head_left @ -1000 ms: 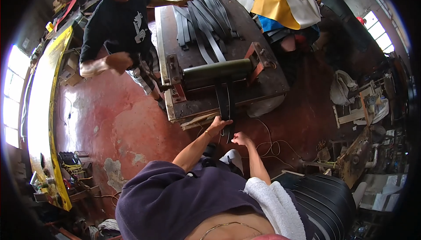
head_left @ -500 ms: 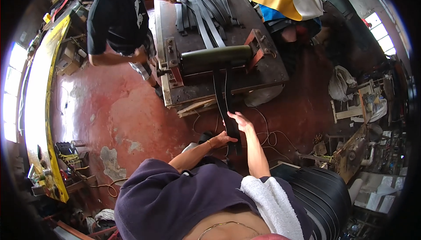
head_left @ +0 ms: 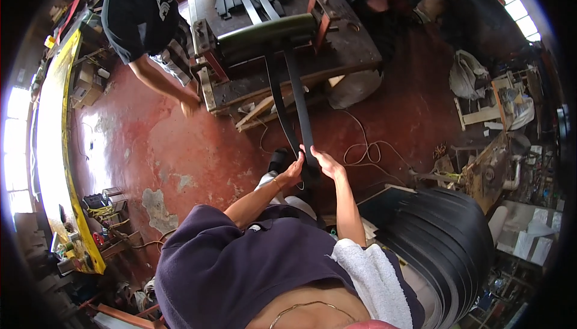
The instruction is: Operating a manual leather splitting machine to process long leather straps and coiling them.
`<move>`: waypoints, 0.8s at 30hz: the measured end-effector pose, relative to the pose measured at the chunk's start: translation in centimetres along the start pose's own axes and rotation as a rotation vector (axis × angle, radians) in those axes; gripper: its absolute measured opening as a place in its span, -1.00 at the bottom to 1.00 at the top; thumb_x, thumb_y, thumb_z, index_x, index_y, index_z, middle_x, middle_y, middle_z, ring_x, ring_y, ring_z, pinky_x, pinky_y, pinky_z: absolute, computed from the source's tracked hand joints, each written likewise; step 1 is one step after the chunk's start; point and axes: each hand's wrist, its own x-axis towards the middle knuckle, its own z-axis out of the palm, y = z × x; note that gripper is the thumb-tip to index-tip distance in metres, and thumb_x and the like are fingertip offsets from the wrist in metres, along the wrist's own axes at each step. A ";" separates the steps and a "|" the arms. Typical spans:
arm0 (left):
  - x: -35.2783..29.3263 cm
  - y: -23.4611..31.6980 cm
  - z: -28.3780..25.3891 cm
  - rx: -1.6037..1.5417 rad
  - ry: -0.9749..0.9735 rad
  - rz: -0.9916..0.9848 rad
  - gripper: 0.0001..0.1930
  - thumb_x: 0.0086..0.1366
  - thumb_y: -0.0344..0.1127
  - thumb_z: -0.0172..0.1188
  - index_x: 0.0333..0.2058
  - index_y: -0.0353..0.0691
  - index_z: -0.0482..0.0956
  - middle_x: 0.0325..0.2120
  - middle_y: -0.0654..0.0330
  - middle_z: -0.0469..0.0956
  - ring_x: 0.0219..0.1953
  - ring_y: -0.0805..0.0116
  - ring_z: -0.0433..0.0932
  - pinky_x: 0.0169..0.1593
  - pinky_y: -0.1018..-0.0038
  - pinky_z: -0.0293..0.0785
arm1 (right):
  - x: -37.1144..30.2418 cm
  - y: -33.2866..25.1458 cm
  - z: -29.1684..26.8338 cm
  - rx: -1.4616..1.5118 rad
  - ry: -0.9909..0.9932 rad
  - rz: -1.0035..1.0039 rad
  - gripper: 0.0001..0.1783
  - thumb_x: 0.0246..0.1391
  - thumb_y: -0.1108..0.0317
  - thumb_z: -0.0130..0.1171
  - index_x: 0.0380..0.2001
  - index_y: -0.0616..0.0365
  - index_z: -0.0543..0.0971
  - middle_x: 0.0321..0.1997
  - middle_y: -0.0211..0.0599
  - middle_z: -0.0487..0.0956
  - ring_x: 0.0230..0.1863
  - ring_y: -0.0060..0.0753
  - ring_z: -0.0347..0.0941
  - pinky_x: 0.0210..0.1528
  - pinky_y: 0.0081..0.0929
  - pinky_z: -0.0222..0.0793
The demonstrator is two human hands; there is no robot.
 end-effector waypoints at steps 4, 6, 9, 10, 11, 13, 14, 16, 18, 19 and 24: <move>0.5 -2.6 3.4 -0.025 0.266 0.083 -0.13 0.19 0.53 -0.40 0.07 -0.12 0.40 -0.09 0.20 0.53 -0.10 0.30 0.53 -0.05 0.28 0.46 | -1.1 3.0 0.7 -0.542 0.196 -0.047 -0.24 0.33 -0.05 -0.24 0.36 0.26 -0.08 0.41 -0.06 0.10 0.42 -0.38 -0.01 0.41 -0.44 -0.16; 0.8 -3.9 4.4 -0.700 0.172 -0.058 -0.20 0.21 0.50 -0.37 -0.06 -0.11 0.46 -0.16 0.20 0.55 -0.15 0.31 0.53 -0.05 0.31 0.45 | -1.6 3.5 0.1 -0.817 0.194 -0.020 -0.24 0.33 0.07 -0.21 0.37 0.22 -0.22 0.30 0.04 0.26 0.17 -0.27 0.37 0.21 -0.37 0.25; 0.2 -5.0 6.5 -0.552 -0.054 0.075 -0.38 0.28 0.36 -0.20 -0.28 -0.16 0.45 -0.35 0.17 0.53 -0.24 0.29 0.53 -0.10 0.32 0.46 | -3.4 3.4 -1.4 -0.528 -0.053 0.381 -0.51 0.28 0.14 -0.06 0.15 0.22 0.27 -0.19 -0.14 0.55 -0.60 -0.42 0.46 -0.70 -0.45 0.36; -0.7 -4.9 6.8 -0.515 -0.059 0.061 -0.43 0.30 0.30 -0.13 -0.35 -0.18 0.43 -0.42 0.18 0.51 -0.27 0.29 0.53 -0.12 0.32 0.46 | -3.9 3.2 -0.9 -0.443 -0.058 0.318 -0.58 0.26 0.09 -0.01 -0.03 0.22 0.40 -0.26 -0.20 0.57 -0.49 -0.39 0.52 -0.63 -0.40 0.44; -1.4 -4.5 7.8 -0.434 -0.058 0.062 -0.50 0.31 0.20 -0.02 -0.43 -0.19 0.41 -0.49 0.17 0.49 -0.29 0.28 0.53 -0.15 0.30 0.46 | -4.3 3.2 -1.0 -0.196 0.026 0.270 -0.57 0.24 0.07 0.01 -0.04 0.22 0.41 -0.27 -0.20 0.58 -0.45 -0.38 0.53 -0.58 -0.40 0.47; -1.9 -4.7 9.1 -0.166 -0.164 0.093 -0.59 0.36 0.04 0.02 -0.32 -0.25 0.50 -0.42 0.17 0.54 -0.29 0.33 0.52 -0.14 0.37 0.44 | -3.9 2.6 -0.5 0.273 0.021 0.170 -0.51 0.19 0.02 0.09 -0.03 0.22 0.42 -0.25 -0.18 0.60 -0.34 -0.36 0.56 -0.46 -0.40 0.54; -2.0 -4.8 10.0 0.006 -0.221 0.161 -0.64 0.38 -0.03 0.03 -0.24 -0.28 0.52 -0.40 0.19 0.56 -0.27 0.37 0.52 -0.13 0.40 0.43 | -4.0 2.7 0.1 0.306 0.064 0.121 -0.54 0.16 0.03 0.14 -0.11 0.21 0.46 -0.32 -0.18 0.60 -0.40 -0.38 0.56 -0.47 -0.45 0.53; -2.6 -5.2 12.3 0.154 -0.187 0.111 -0.65 0.38 -0.12 0.06 -0.13 -0.33 0.52 -0.31 0.19 0.58 -0.20 0.40 0.51 -0.05 0.43 0.41 | -3.9 2.4 0.9 0.101 0.170 0.190 -0.61 0.15 0.02 0.16 -0.29 0.18 0.48 -0.41 -0.21 0.59 -0.49 -0.42 0.53 -0.49 -0.48 0.51; -3.3 -5.5 14.4 0.088 -0.112 0.070 -0.62 0.35 -0.11 0.11 -0.06 -0.34 0.49 -0.22 0.17 0.57 -0.14 0.38 0.49 0.02 0.40 0.39 | -4.1 2.9 1.1 -0.036 0.167 0.208 -0.67 0.19 0.08 0.12 -0.38 0.14 0.42 -0.58 -0.29 0.53 -0.64 -0.49 0.45 -0.60 -0.50 0.43; -3.4 -5.9 14.3 0.226 -0.124 0.131 -0.57 0.32 -0.07 0.14 -0.04 -0.32 0.47 -0.16 0.17 0.55 -0.09 0.38 0.48 0.04 0.42 0.38 | -4.6 3.2 1.4 -0.012 0.181 0.206 -0.67 0.20 0.07 0.10 -0.36 0.14 0.42 -0.59 -0.29 0.52 -0.66 -0.49 0.44 -0.61 -0.50 0.42; -3.4 -4.7 11.4 0.550 -0.362 -0.327 -0.44 0.20 0.07 0.24 0.02 -0.20 0.42 -0.07 0.22 0.49 -0.04 0.42 0.44 0.01 0.44 0.38 | -9.9 3.6 2.0 0.137 0.157 0.086 -0.73 0.24 0.16 0.05 -0.29 0.16 0.45 -0.51 -0.24 0.56 -0.57 -0.43 0.50 -0.51 -0.43 0.48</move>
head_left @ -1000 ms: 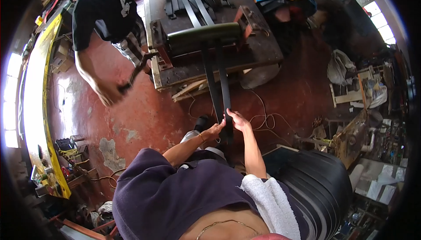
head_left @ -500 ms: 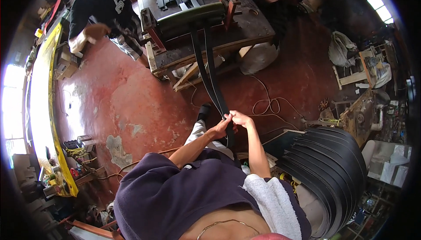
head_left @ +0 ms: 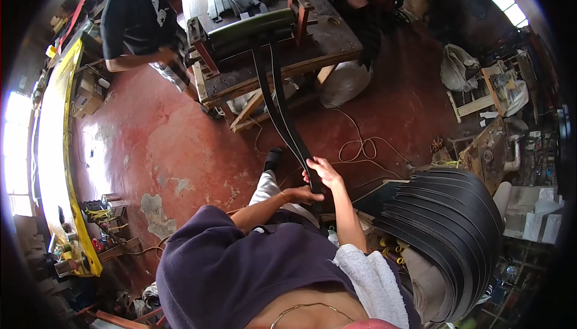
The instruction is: Operating a manual leather splitting machine to process long leather straps and coiling them.
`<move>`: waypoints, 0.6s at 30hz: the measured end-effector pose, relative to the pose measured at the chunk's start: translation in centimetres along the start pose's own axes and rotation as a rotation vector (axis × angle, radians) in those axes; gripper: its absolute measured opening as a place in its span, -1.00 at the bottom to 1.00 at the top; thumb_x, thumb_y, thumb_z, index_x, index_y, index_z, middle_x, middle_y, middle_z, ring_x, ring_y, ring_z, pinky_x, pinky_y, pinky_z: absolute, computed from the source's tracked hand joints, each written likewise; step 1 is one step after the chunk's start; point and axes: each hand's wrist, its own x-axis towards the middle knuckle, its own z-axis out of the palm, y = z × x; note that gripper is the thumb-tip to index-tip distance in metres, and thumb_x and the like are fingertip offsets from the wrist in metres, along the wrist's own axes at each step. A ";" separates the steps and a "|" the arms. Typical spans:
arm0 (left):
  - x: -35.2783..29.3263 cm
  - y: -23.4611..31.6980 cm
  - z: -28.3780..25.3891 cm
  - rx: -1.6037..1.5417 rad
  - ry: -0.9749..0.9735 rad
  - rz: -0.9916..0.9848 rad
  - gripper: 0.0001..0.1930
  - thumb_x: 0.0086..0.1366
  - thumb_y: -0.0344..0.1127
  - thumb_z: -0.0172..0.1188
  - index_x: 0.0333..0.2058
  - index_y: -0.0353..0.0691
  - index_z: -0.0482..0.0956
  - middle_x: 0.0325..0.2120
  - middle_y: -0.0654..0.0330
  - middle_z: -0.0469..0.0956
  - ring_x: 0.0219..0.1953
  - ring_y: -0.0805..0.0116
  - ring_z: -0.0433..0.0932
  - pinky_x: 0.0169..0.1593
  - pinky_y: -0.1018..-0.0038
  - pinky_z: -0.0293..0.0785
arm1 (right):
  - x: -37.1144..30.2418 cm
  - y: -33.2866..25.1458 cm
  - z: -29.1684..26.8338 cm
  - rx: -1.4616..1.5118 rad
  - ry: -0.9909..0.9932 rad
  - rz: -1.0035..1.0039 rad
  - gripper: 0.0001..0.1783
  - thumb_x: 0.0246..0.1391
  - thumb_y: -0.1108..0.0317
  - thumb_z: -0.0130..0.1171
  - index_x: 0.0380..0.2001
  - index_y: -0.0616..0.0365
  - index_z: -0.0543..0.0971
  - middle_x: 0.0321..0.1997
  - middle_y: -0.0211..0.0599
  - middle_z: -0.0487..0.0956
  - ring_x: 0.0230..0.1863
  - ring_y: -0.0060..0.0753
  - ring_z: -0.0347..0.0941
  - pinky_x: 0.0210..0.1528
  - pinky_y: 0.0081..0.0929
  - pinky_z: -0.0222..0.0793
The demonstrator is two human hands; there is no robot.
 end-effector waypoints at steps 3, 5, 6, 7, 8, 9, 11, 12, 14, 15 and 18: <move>0.3 -3.8 -2.2 -1.180 -0.002 0.400 -0.45 0.17 0.13 0.24 0.00 -0.07 0.42 -0.27 0.22 0.49 -0.27 0.39 0.42 -0.20 0.38 0.36 | -2.1 1.6 -1.3 -0.027 -0.068 -0.089 -0.76 0.18 0.33 0.12 -0.15 0.24 0.50 -0.30 -0.25 0.60 -0.31 -0.41 0.55 -0.18 -0.43 0.49; 0.4 -3.7 -5.9 -1.224 -0.302 0.579 -0.46 0.19 0.14 0.21 0.02 -0.07 0.40 -0.13 0.17 0.49 -0.08 0.27 0.43 0.00 0.27 0.34 | -3.8 2.4 -1.7 -0.055 -0.132 -0.149 -0.68 0.09 0.49 0.15 -0.05 0.26 0.46 -0.22 -0.24 0.61 -0.25 -0.41 0.55 -0.08 -0.41 0.47; -0.6 -0.8 -6.5 -1.165 -0.485 0.567 -0.46 0.20 0.14 0.18 0.02 -0.07 0.40 -0.04 0.16 0.47 0.06 0.22 0.41 0.14 0.22 0.29 | -4.8 2.9 -2.1 -0.089 -0.129 -0.151 -0.56 -0.02 0.59 0.20 -0.01 0.27 0.43 -0.17 -0.21 0.60 -0.21 -0.39 0.55 -0.03 -0.41 0.46; -0.7 0.5 -5.6 -1.276 0.025 0.595 -0.52 0.23 0.08 0.17 -0.02 -0.11 0.43 -0.10 0.10 0.51 0.00 0.18 0.46 0.11 0.20 0.35 | -5.6 3.2 -2.0 -0.045 -0.158 -0.142 -0.51 -0.08 0.60 0.24 0.00 0.26 0.42 -0.14 -0.19 0.59 -0.18 -0.39 0.55 -0.02 -0.40 0.45; -0.3 1.1 -5.5 -1.277 0.025 0.596 -0.52 0.23 0.08 0.17 -0.02 -0.11 0.43 -0.10 0.10 0.51 0.00 0.18 0.46 0.11 0.20 0.35 | -6.4 3.5 -1.9 -0.001 -0.189 -0.133 -0.46 -0.13 0.62 0.28 0.00 0.26 0.42 -0.12 -0.18 0.58 -0.15 -0.39 0.54 0.00 -0.40 0.44; 0.2 1.7 -5.7 -1.273 0.150 0.525 -0.55 0.26 0.05 0.15 -0.03 -0.13 0.43 -0.12 0.09 0.52 -0.02 0.18 0.48 0.10 0.20 0.37 | -6.9 3.6 -1.8 -0.003 -0.191 -0.132 -0.46 -0.13 0.62 0.28 0.00 0.26 0.42 -0.12 -0.18 0.58 -0.15 -0.39 0.54 0.00 -0.40 0.44; 1.1 2.4 -5.4 -1.267 0.279 0.456 -0.58 0.28 0.02 0.13 -0.04 -0.15 0.43 -0.14 0.08 0.52 -0.04 0.18 0.50 0.09 0.20 0.38 | -7.7 3.8 -1.5 0.069 -0.250 -0.121 -0.39 -0.20 0.55 0.37 0.00 0.25 0.41 -0.09 -0.18 0.56 -0.13 -0.40 0.53 0.02 -0.39 0.43; 1.7 2.4 -4.9 -1.340 0.239 0.482 -0.66 0.31 -0.02 0.10 -0.14 -0.15 0.43 -0.24 0.11 0.52 -0.13 0.20 0.51 0.05 0.21 0.42 | -7.7 4.1 -1.6 0.068 -0.255 -0.120 -0.39 -0.20 0.55 0.37 0.00 0.25 0.41 -0.09 -0.18 0.56 -0.13 -0.40 0.53 0.02 -0.39 0.43; 2.7 2.5 -4.0 -1.485 0.159 0.536 -0.74 0.36 -0.08 0.04 -0.34 -0.15 0.44 -0.44 0.17 0.51 -0.31 0.24 0.53 -0.04 0.21 0.48 | -7.3 4.9 -1.8 -0.106 -0.162 -0.041 -0.40 -0.21 0.45 0.42 -0.03 0.26 0.43 -0.11 -0.21 0.56 -0.12 -0.42 0.52 0.02 -0.41 0.43; 2.8 4.0 -2.8 -1.534 0.240 0.415 -0.72 0.37 -0.09 0.01 -0.43 -0.15 0.41 -0.53 0.18 0.47 -0.41 0.26 0.50 -0.12 0.22 0.51 | -7.1 5.6 -2.2 -0.102 -0.052 -0.023 -0.47 -0.17 0.36 0.44 -0.11 0.27 0.47 -0.15 -0.25 0.55 -0.15 -0.46 0.51 -0.05 -0.48 0.42; 2.5 4.1 -1.2 -1.427 0.316 0.290 -0.71 0.39 -0.07 -0.04 -0.38 -0.16 0.42 -0.39 0.14 0.54 -0.29 0.20 0.54 -0.13 0.20 0.50 | -5.6 7.1 -2.8 -0.371 0.217 -0.175 -0.52 -0.14 0.28 0.45 -0.18 0.27 0.50 -0.24 -0.31 0.56 -0.20 -0.52 0.50 -0.13 -0.53 0.40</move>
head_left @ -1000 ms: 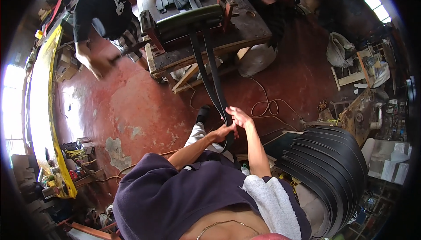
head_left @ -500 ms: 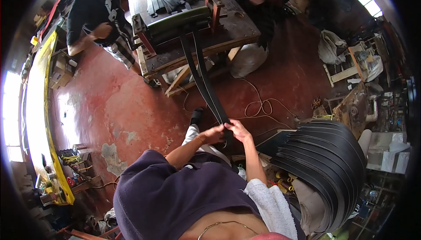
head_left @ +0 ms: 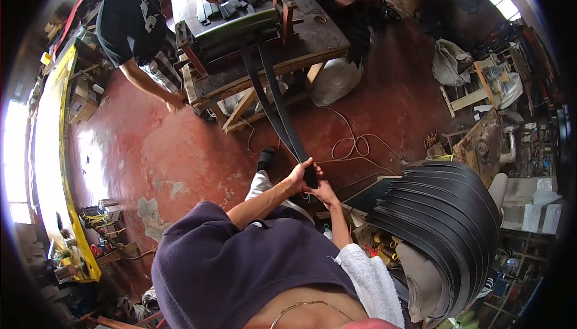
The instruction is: Operating a manual leather splitting machine to process long leather straps and coiling them.
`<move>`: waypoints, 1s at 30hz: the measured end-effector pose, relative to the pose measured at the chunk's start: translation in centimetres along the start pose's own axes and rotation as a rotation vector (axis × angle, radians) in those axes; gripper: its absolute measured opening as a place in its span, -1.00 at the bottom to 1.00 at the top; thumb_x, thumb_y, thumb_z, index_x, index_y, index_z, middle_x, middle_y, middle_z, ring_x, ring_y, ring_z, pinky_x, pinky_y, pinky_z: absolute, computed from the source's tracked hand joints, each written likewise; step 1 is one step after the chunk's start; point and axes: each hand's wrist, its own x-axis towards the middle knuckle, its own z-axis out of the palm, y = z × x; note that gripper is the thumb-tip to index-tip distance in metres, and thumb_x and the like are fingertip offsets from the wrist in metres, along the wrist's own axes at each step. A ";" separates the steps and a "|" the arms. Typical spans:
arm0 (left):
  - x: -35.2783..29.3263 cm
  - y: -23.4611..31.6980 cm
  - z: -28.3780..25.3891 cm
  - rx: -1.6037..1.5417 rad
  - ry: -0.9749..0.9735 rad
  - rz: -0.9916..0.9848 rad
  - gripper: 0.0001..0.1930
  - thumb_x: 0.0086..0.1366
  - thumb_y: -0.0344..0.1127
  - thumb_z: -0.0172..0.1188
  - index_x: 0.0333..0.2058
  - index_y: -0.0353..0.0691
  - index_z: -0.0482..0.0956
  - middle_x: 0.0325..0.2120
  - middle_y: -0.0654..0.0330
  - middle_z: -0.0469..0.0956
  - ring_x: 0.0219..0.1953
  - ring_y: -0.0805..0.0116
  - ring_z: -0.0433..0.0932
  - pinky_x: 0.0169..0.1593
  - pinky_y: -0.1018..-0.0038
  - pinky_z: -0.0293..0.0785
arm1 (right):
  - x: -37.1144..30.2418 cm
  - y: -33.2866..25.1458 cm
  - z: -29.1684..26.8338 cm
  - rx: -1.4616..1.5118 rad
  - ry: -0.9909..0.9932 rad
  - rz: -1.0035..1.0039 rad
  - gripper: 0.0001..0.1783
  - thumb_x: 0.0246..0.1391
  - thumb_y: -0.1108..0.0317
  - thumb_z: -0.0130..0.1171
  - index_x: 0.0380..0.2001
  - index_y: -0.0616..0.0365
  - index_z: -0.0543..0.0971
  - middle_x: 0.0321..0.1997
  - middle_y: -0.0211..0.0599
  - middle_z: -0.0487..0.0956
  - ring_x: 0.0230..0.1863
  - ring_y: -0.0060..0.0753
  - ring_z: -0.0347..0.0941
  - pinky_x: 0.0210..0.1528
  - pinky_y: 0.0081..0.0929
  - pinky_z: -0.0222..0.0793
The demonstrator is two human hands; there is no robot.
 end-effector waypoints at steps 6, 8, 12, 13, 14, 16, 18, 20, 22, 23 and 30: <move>-0.7 0.0 -0.7 0.056 -0.180 0.042 -0.56 0.33 0.09 -0.01 -0.16 -0.20 0.48 -0.16 0.05 0.56 -0.08 0.13 0.50 0.02 0.18 0.42 | -2.2 0.4 -0.4 0.264 -0.015 0.090 -0.67 0.13 0.14 0.22 -0.31 0.22 0.52 -0.48 -0.38 0.57 -0.45 -0.60 0.47 -0.32 -0.58 0.40; -0.9 0.6 -0.1 -0.005 -0.035 0.082 -0.50 0.31 0.15 -0.01 -0.14 -0.23 0.49 -0.20 0.07 0.56 -0.07 0.10 0.50 0.07 0.15 0.37 | -3.5 0.0 -1.0 0.259 0.016 0.082 -0.69 0.17 0.15 0.18 -0.32 0.22 0.52 -0.52 -0.38 0.56 -0.50 -0.58 0.48 -0.38 -0.58 0.41; -0.3 2.9 -1.4 -0.098 0.007 0.190 -0.46 0.31 0.19 -0.05 -0.18 -0.25 0.49 -0.26 0.04 0.56 -0.13 0.10 0.51 -0.01 0.16 0.41 | -6.7 -0.9 -2.7 0.340 -0.153 0.096 -0.76 0.16 0.33 0.18 -0.20 0.28 0.50 -0.37 -0.23 0.63 -0.39 -0.45 0.56 -0.30 -0.51 0.50; -0.1 3.4 -1.2 -0.080 -0.014 0.194 -0.46 0.30 0.20 -0.05 -0.20 -0.25 0.49 -0.29 0.04 0.56 -0.17 0.12 0.52 -0.03 0.18 0.42 | -7.5 -1.1 -2.7 0.349 -0.198 0.044 -0.73 0.11 0.43 0.19 -0.12 0.29 0.49 -0.28 -0.21 0.63 -0.30 -0.44 0.56 -0.20 -0.50 0.49; 0.2 3.8 -0.9 -0.064 -0.035 0.197 -0.45 0.29 0.22 -0.05 -0.23 -0.24 0.49 -0.31 0.03 0.56 -0.21 0.14 0.53 -0.06 0.19 0.44 | -8.2 -1.0 -2.9 0.358 -0.241 -0.008 -0.65 0.06 0.53 0.19 -0.04 0.29 0.48 -0.19 -0.19 0.62 -0.22 -0.42 0.57 -0.11 -0.48 0.48; 0.6 4.3 0.1 -0.077 -0.091 0.135 -0.51 0.30 0.17 0.00 -0.26 -0.23 0.48 -0.35 0.06 0.54 -0.23 0.16 0.52 -0.08 0.20 0.45 | -8.9 0.5 -3.4 0.362 -0.300 0.032 -0.48 -0.05 0.64 0.21 0.06 0.29 0.43 -0.07 -0.21 0.59 -0.10 -0.41 0.54 0.05 -0.44 0.42; 1.1 4.1 1.5 -0.227 -0.113 0.091 -0.58 0.30 0.10 0.05 -0.30 -0.21 0.46 -0.39 0.11 0.51 -0.26 0.19 0.52 -0.10 0.24 0.47 | -9.6 1.8 -3.3 0.372 -0.256 0.029 -0.45 -0.07 0.60 0.27 0.06 0.28 0.42 -0.07 -0.24 0.59 -0.10 -0.40 0.54 0.07 -0.42 0.40; 1.9 3.7 2.8 -0.217 -0.081 0.039 -0.66 0.31 0.02 0.07 -0.35 -0.18 0.42 -0.44 0.18 0.47 -0.31 0.22 0.49 -0.12 0.27 0.47 | -9.5 4.2 -2.9 0.240 -0.124 0.078 -0.50 -0.04 0.47 0.32 0.02 0.27 0.46 -0.10 -0.28 0.60 -0.10 -0.45 0.53 0.05 -0.46 0.39; 2.4 3.6 3.3 -0.205 -0.093 -0.033 -0.67 0.35 -0.01 0.02 -0.36 -0.18 0.40 -0.46 0.20 0.44 -0.36 0.26 0.46 -0.15 0.25 0.46 | -8.3 2.5 -2.3 0.236 -0.026 0.246 -0.62 0.02 0.33 0.32 -0.10 0.25 0.54 -0.21 -0.36 0.62 -0.20 -0.54 0.52 -0.07 -0.53 0.40; 2.5 3.5 3.8 -0.174 -0.077 -0.031 -0.71 0.39 -0.06 -0.05 -0.38 -0.16 0.37 -0.50 0.22 0.41 -0.41 0.28 0.43 -0.16 0.25 0.46 | -7.6 2.2 -1.7 0.223 0.067 0.190 -0.67 0.05 0.21 0.31 -0.23 0.25 0.58 -0.33 -0.42 0.61 -0.31 -0.62 0.48 -0.20 -0.58 0.38; 5.1 4.9 7.3 -0.055 -0.075 -0.139 -0.83 0.42 -0.21 -0.11 -0.31 -0.15 0.33 -0.46 0.19 0.40 -0.41 0.31 0.40 -0.15 0.28 0.43 | -7.0 3.7 -0.2 -0.062 0.565 0.131 -0.47 -0.11 0.11 0.37 -0.21 0.36 0.54 -0.34 -0.19 0.62 -0.33 -0.27 0.55 -0.21 -0.37 0.41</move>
